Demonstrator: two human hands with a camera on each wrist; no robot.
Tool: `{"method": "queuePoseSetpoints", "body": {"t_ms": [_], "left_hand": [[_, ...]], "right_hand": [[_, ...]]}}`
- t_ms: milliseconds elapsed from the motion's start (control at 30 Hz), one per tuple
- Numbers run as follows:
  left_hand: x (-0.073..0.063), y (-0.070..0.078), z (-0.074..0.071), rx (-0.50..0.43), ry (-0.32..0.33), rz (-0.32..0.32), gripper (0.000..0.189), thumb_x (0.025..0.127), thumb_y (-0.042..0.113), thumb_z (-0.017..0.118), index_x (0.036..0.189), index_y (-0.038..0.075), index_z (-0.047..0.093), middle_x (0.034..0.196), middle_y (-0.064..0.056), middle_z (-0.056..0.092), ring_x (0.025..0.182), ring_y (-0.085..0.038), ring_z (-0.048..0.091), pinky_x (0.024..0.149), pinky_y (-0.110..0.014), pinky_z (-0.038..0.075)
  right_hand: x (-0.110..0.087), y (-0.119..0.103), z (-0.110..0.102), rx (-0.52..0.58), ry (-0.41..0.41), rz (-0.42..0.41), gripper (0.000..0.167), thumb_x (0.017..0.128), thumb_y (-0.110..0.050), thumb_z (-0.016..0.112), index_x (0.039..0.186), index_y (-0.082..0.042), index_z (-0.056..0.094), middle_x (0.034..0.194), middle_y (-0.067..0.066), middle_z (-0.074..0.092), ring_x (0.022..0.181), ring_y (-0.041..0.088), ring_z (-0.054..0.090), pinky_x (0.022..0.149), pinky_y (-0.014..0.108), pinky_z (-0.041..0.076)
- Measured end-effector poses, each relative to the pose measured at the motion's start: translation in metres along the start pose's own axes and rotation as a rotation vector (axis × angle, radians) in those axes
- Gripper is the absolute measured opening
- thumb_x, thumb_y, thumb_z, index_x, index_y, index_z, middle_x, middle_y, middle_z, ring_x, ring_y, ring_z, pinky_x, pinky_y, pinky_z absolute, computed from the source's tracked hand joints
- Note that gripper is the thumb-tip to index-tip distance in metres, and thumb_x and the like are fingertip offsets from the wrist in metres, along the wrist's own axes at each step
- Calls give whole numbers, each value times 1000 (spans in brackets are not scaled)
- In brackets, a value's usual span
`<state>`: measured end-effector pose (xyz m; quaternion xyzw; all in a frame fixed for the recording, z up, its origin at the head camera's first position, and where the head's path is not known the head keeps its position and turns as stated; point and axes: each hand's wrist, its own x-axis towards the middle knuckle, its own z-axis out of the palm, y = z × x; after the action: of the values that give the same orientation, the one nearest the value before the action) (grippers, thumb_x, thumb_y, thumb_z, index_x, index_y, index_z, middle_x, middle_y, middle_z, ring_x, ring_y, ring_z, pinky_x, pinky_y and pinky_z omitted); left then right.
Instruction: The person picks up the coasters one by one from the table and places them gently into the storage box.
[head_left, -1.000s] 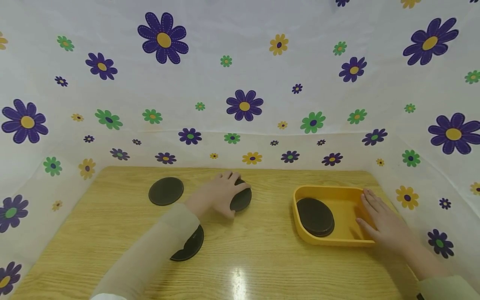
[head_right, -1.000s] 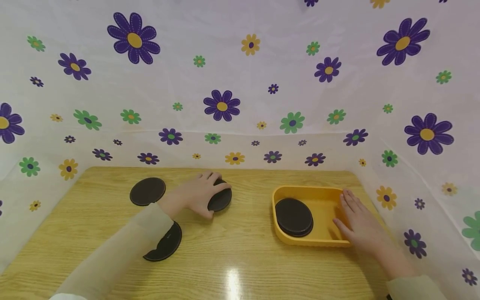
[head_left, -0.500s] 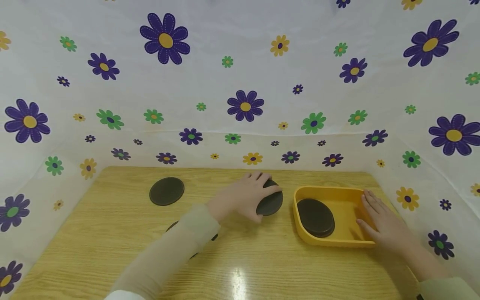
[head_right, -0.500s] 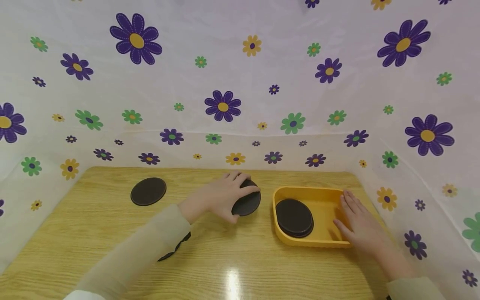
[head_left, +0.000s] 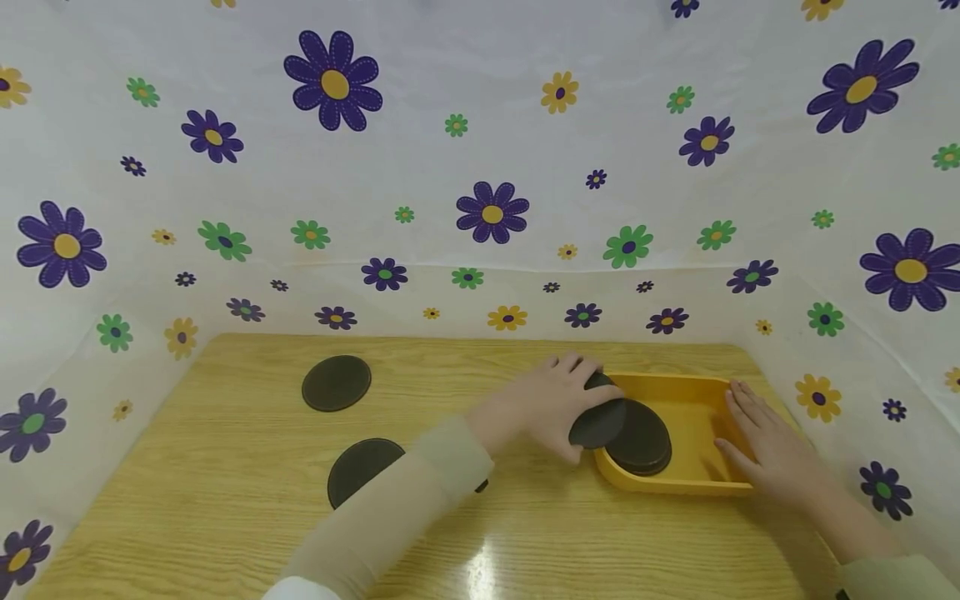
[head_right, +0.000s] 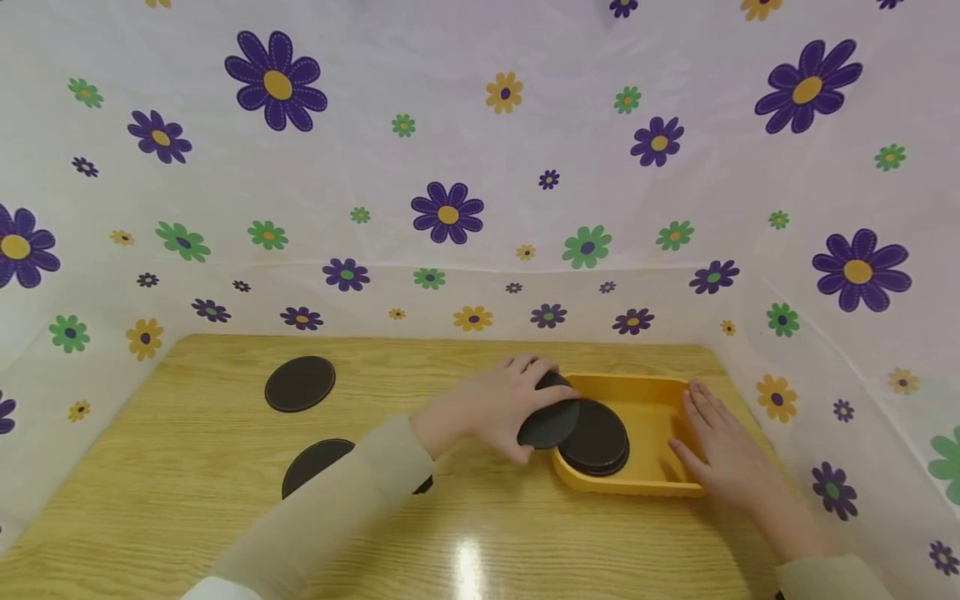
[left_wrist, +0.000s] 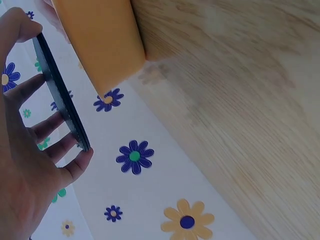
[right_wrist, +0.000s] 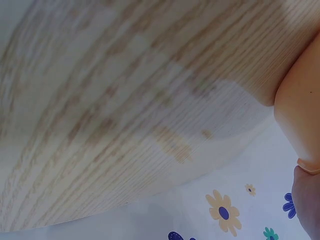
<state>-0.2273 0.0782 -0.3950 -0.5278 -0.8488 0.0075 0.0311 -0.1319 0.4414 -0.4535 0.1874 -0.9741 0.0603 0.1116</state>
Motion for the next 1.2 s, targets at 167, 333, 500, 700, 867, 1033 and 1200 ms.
{"method": "queuePoseSetpoints", "body": {"t_ms": [167,333,500,700,867,1033,1200], "left_hand": [[16,11,0,26,-18,20,92,80,62,76,161,36,39,157,-6,40,137,-23,42,113,-42,44],[30,18,2,60,-49,36,93,82,66,73,163,37,37,159,-5,38,138,-22,41,112,-42,43],[40,25,3,63,-79,30,95,84,69,72,165,40,32,165,-6,34,143,-23,38,116,-43,41],[53,34,9,82,-56,13,98,82,75,70,165,43,30,166,-3,33,145,-21,38,119,-42,40],[63,41,12,99,-51,1,97,82,75,70,165,43,30,164,-1,34,145,-20,39,119,-40,41],[69,45,15,74,-85,-26,96,84,72,70,165,44,29,165,0,33,146,-18,38,119,-38,39],[72,45,20,73,-121,-54,93,86,72,70,165,45,30,168,1,32,149,-18,36,122,-38,38]], "right_hand": [[0,0,0,5,-1,7,72,109,-31,52,156,20,32,170,35,19,167,24,-8,121,11,-17],[0,0,0,3,0,11,72,109,-31,52,155,20,33,170,36,20,167,25,-7,120,10,-19],[0,-1,0,0,-4,18,72,109,-31,52,156,20,33,169,36,22,167,25,-8,120,10,-19],[0,-2,-1,10,6,10,71,110,-30,53,155,21,33,168,37,24,167,28,-4,120,10,-18],[0,-2,-2,22,-4,11,71,110,-30,52,156,20,32,169,37,22,167,31,-3,119,10,-19],[1,-2,-2,22,-19,25,72,110,-31,52,157,19,31,169,36,22,167,34,-1,120,11,-19],[0,-2,-1,26,-30,33,72,110,-31,51,158,19,29,169,37,21,167,33,-3,118,10,-20]]}}
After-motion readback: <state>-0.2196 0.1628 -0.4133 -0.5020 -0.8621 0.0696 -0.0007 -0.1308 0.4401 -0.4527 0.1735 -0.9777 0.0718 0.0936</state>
